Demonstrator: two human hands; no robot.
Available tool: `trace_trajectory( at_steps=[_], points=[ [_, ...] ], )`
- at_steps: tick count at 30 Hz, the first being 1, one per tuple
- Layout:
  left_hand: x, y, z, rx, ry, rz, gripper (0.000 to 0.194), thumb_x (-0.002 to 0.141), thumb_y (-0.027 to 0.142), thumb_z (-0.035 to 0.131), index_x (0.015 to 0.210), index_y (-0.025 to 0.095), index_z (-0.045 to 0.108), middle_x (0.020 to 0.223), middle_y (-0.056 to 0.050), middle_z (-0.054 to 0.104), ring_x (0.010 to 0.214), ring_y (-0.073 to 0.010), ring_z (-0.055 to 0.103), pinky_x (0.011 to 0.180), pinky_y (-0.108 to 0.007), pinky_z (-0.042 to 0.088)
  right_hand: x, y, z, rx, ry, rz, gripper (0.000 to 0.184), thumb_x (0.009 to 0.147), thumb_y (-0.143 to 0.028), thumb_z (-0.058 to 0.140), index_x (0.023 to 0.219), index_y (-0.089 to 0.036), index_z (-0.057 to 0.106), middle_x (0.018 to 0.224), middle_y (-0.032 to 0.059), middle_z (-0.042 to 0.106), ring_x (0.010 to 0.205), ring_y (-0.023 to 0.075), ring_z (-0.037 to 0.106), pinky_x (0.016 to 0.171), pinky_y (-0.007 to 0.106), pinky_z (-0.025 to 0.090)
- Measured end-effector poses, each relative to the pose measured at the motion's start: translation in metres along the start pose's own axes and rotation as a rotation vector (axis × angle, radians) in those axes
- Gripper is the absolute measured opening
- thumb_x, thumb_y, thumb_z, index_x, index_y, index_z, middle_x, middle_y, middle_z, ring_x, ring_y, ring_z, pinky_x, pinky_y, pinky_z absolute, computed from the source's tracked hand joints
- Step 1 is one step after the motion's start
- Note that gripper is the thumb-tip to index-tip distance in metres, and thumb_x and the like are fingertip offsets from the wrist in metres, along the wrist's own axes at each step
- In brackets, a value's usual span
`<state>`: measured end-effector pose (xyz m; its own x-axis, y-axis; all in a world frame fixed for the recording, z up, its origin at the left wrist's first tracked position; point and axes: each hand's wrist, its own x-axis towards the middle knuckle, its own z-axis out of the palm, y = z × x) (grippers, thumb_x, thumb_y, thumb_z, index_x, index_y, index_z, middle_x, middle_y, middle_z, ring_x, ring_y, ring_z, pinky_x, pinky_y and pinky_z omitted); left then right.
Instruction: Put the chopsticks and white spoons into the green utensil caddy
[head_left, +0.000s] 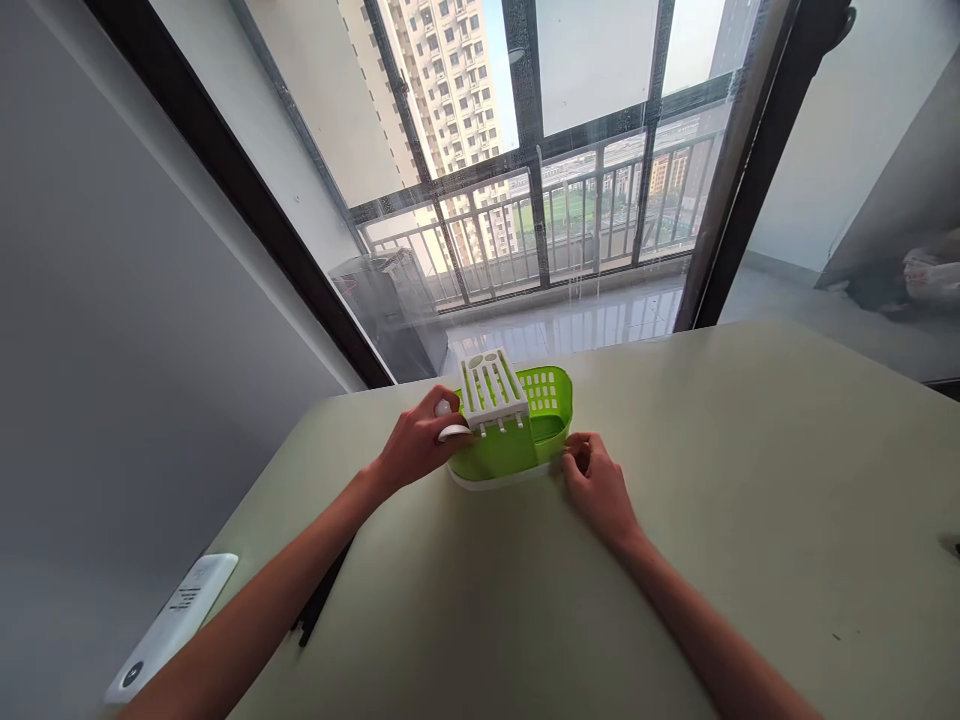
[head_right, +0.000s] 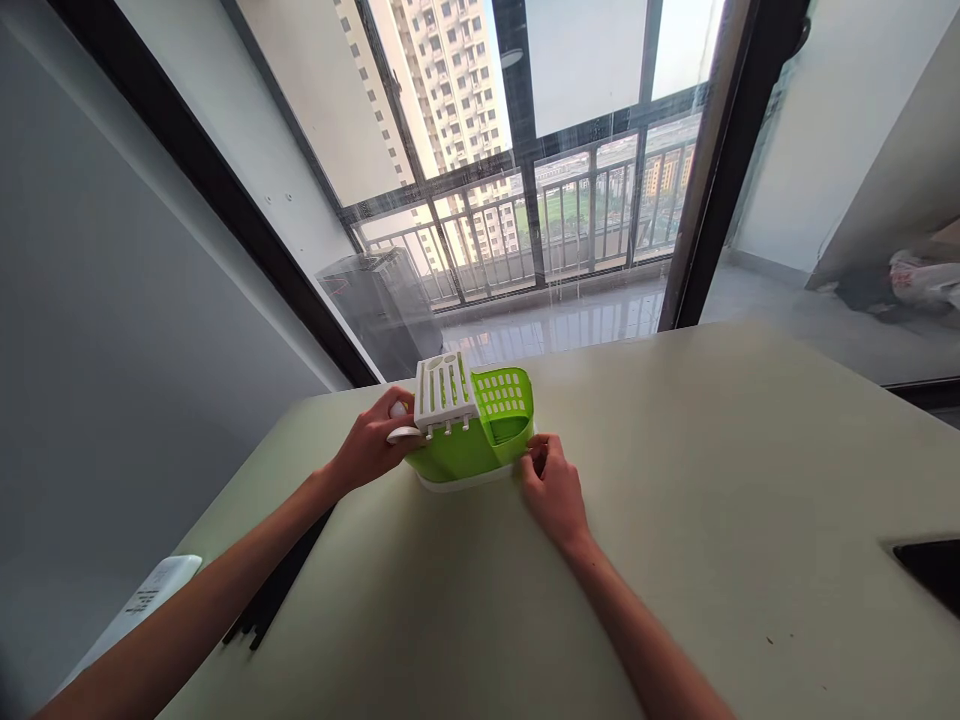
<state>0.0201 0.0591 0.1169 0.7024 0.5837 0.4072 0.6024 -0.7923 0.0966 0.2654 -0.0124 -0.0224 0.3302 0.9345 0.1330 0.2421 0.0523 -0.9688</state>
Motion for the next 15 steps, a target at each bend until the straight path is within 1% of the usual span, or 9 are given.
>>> trace_trajectory(
  at_steps=[3,6,8,11,13,15],
  points=[
    [0.000,-0.004,0.002,-0.046,0.030,0.027,0.025,0.098,0.039,0.058,0.086,0.021,0.071,0.102,-0.007,0.057,0.080,-0.0153,0.058,0.070,-0.027,0.048,0.000,0.000,0.001,-0.007,-0.004,-0.005,0.019,0.085,-0.040,0.048,0.096,-0.025,0.051,0.074,-0.0007,0.064,0.065,0.0194,0.058,0.066,0.031,0.043],
    [-0.002,-0.006,0.006,-0.078,0.121,0.013,0.026,0.098,0.035,0.058,0.081,0.019,0.069,0.098,-0.006,0.054,0.072,-0.0133,0.051,0.065,-0.026,0.044,0.000,-0.001,0.001,-0.006,-0.007,-0.011,0.019,0.085,-0.040,0.047,0.096,-0.025,0.051,0.073,-0.0010,0.063,0.065,0.0197,0.058,0.065,0.031,0.043],
    [-0.003,-0.006,0.008,-0.106,0.190,-0.025,0.030,0.098,0.035,0.057,0.075,0.018,0.067,0.093,-0.005,0.052,0.068,-0.0127,0.048,0.062,-0.027,0.041,0.000,-0.002,0.001,-0.006,-0.007,-0.012,0.020,0.085,-0.041,0.047,0.096,-0.024,0.051,0.073,-0.0011,0.063,0.065,0.0197,0.058,0.066,0.031,0.043],
    [0.000,-0.006,0.007,-0.151,0.314,-0.159,0.037,0.098,0.040,0.054,0.070,0.018,0.064,0.087,-0.004,0.052,0.068,-0.0137,0.049,0.063,-0.027,0.042,0.001,-0.003,0.001,-0.011,-0.010,-0.008,0.020,0.084,-0.040,0.048,0.096,-0.024,0.052,0.072,-0.0013,0.062,0.065,0.0197,0.058,0.066,0.031,0.043],
    [0.004,-0.008,0.005,-0.201,0.403,-0.292,0.042,0.098,0.044,0.052,0.067,0.018,0.063,0.084,-0.004,0.055,0.068,-0.0142,0.052,0.063,-0.027,0.043,0.001,-0.003,0.001,-0.013,-0.015,-0.003,0.020,0.084,-0.040,0.048,0.096,-0.025,0.052,0.073,-0.0014,0.063,0.066,0.0198,0.059,0.067,0.031,0.043],
    [0.010,-0.011,0.004,-0.281,0.498,-0.438,0.048,0.099,0.050,0.050,0.065,0.018,0.062,0.076,-0.004,0.058,0.064,-0.0144,0.055,0.060,-0.026,0.043,0.002,-0.003,0.000,-0.013,-0.019,0.001,0.020,0.084,-0.039,0.048,0.097,-0.024,0.052,0.073,-0.0015,0.063,0.066,0.0198,0.059,0.067,0.031,0.043]
  ],
)
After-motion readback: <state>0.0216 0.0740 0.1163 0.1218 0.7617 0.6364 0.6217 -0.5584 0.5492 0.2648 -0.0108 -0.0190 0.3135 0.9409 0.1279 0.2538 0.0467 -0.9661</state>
